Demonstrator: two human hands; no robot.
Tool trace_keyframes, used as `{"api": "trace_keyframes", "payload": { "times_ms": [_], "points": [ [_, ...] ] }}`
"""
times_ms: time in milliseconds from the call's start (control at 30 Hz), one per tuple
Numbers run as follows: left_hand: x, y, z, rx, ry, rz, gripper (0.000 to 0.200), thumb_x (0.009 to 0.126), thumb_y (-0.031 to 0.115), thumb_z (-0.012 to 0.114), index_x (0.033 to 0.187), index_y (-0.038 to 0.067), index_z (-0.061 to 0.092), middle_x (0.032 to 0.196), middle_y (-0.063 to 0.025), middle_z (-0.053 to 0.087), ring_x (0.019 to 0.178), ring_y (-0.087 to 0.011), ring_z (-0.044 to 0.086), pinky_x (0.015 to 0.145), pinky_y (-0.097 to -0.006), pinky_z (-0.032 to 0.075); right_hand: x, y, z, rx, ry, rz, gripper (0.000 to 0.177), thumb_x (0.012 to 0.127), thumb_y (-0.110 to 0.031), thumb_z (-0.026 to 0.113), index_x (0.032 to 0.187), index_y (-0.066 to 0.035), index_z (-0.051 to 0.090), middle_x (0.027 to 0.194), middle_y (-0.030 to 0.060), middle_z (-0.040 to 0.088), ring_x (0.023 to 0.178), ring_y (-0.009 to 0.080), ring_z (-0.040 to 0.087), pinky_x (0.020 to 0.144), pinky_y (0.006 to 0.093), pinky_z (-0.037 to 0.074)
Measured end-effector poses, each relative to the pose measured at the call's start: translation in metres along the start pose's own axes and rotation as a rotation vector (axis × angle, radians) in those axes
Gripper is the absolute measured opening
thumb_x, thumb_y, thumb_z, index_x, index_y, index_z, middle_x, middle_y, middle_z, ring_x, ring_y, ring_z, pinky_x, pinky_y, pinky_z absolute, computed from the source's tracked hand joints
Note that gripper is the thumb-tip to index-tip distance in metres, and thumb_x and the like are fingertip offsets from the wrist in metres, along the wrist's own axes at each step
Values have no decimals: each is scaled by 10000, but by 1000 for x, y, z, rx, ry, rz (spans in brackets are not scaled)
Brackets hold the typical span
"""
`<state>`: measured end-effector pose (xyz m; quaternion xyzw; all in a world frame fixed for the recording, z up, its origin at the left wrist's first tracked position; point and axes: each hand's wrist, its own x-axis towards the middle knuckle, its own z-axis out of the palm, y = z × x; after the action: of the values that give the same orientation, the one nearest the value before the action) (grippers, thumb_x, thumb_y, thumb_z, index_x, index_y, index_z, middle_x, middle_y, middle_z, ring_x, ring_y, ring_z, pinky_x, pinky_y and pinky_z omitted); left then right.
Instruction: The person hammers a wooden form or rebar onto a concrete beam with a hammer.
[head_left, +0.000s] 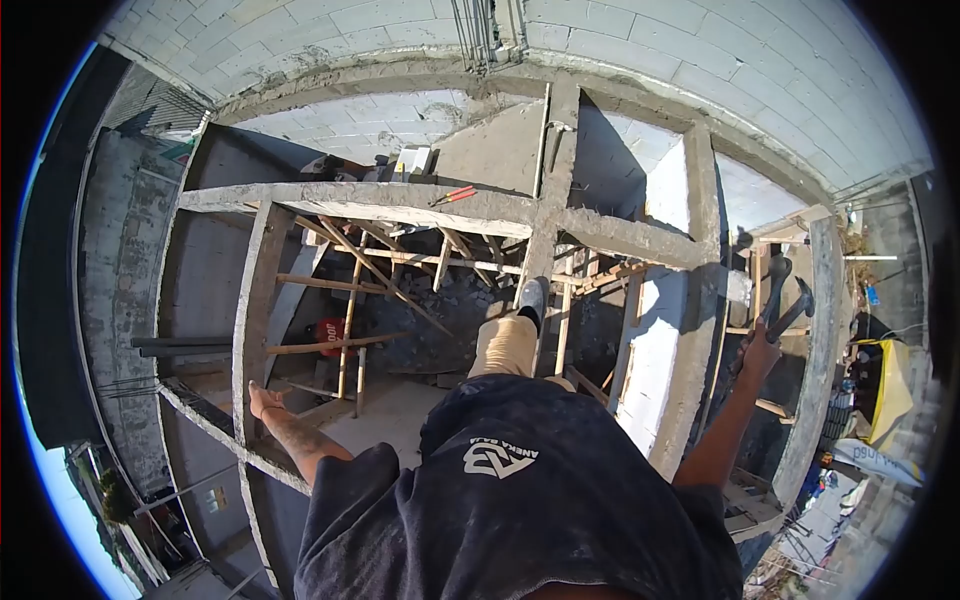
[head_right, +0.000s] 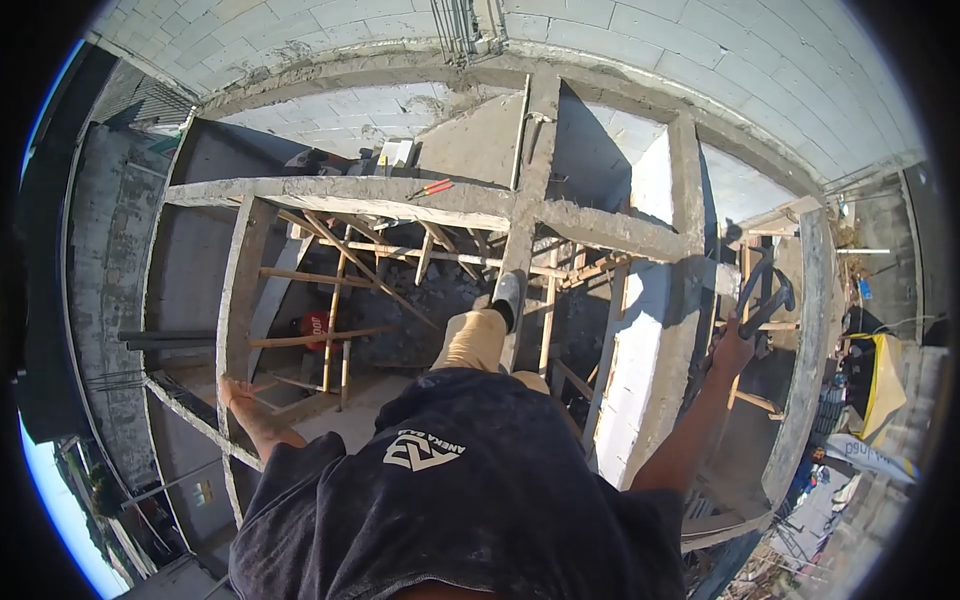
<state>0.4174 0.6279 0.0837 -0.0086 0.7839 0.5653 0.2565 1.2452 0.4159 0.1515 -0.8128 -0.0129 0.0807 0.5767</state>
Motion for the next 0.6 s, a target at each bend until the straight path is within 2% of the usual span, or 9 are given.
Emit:
{"api": "trace_keyframes", "payload": {
  "times_ms": [100, 167, 233, 300, 400, 467, 500, 567, 600],
  "points": [
    [-6, 44, 56, -115, 22, 116, 266, 787, 357, 568, 853, 99, 558, 656, 4, 439, 564, -124, 417, 551, -329, 382, 13, -8, 50, -36, -47, 1, 278, 769, -234, 630, 655, -55, 450, 482, 16, 419, 349, 87, 402, 301, 224, 299],
    [2, 35, 89, 26, 8, 115, 319, 785, 368, 571, 914, 77, 570, 705, -12, 496, 607, -139, 465, 556, -326, 408, 28, -24, 87, 29, -144, 48, 277, 771, -236, 628, 660, -53, 452, 492, 14, 420, 347, 87, 396, 301, 226, 292],
    [-44, 14, 126, 176, 24, 58, 375, 780, 384, 574, 964, 57, 570, 760, -24, 535, 660, -151, 501, 568, -317, 431, 47, -41, 125, 23, -199, 59, 278, 778, -239, 623, 664, -52, 451, 509, 9, 424, 344, 87, 385, 299, 229, 284],
    [-81, -39, 157, 366, -131, 145, 389, 777, 388, 577, 980, 57, 570, 749, -26, 534, 666, -143, 508, 550, -288, 434, 70, -46, 162, -45, -333, 104, 274, 781, -248, 621, 690, -48, 458, 545, 15, 439, 353, 92, 384, 302, 228, 282],
    [-168, -107, 204, 532, -349, -42, 366, 797, 340, 565, 995, 33, 591, 744, -30, 580, 637, -158, 548, 549, -269, 456, 60, -51, 208, 19, -480, 92, 234, 797, -221, 605, 832, -24, 483, 620, 42, 462, 380, 105, 369, 333, 249, 289],
    [-214, -152, 230, 875, -607, 54, 390, 777, 383, 537, 876, 19, 635, 833, -142, 620, 756, -258, 591, 721, -344, 456, 68, -37, 231, 69, -649, 167, 228, 797, -215, 603, 837, -21, 490, 614, 43, 455, 386, 107, 372, 335, 242, 290],
    [-248, -149, 244, 1049, -761, 12, 390, 792, 368, 547, 961, 24, 623, 814, -113, 597, 808, -177, 560, 685, -315, 466, 70, -36, 245, -70, -668, 181, 242, 793, -209, 609, 874, -16, 487, 612, 48, 452, 389, 107, 378, 331, 234, 288],
    [-285, -178, 265, 1087, -964, 117, 456, 786, 415, 528, 976, 9, 613, 1019, -162, 595, 1005, -290, 534, 859, -357, 398, 102, 3, 272, -109, -772, 106, 339, 770, -179, 635, 998, 13, 473, 624, 58, 467, 443, 107, 409, 335, 222, 296],
    [-311, -165, 275, 1099, -1015, 159, 506, 789, 459, 503, 989, 6, 608, 1039, -170, 585, 1024, -291, 524, 864, -360, 396, 101, -3, 285, -149, -828, 171, 373, 762, -165, 640, 1035, 23, 468, 637, 62, 477, 477, 111, 430, 343, 226, 310]
  ]
}}
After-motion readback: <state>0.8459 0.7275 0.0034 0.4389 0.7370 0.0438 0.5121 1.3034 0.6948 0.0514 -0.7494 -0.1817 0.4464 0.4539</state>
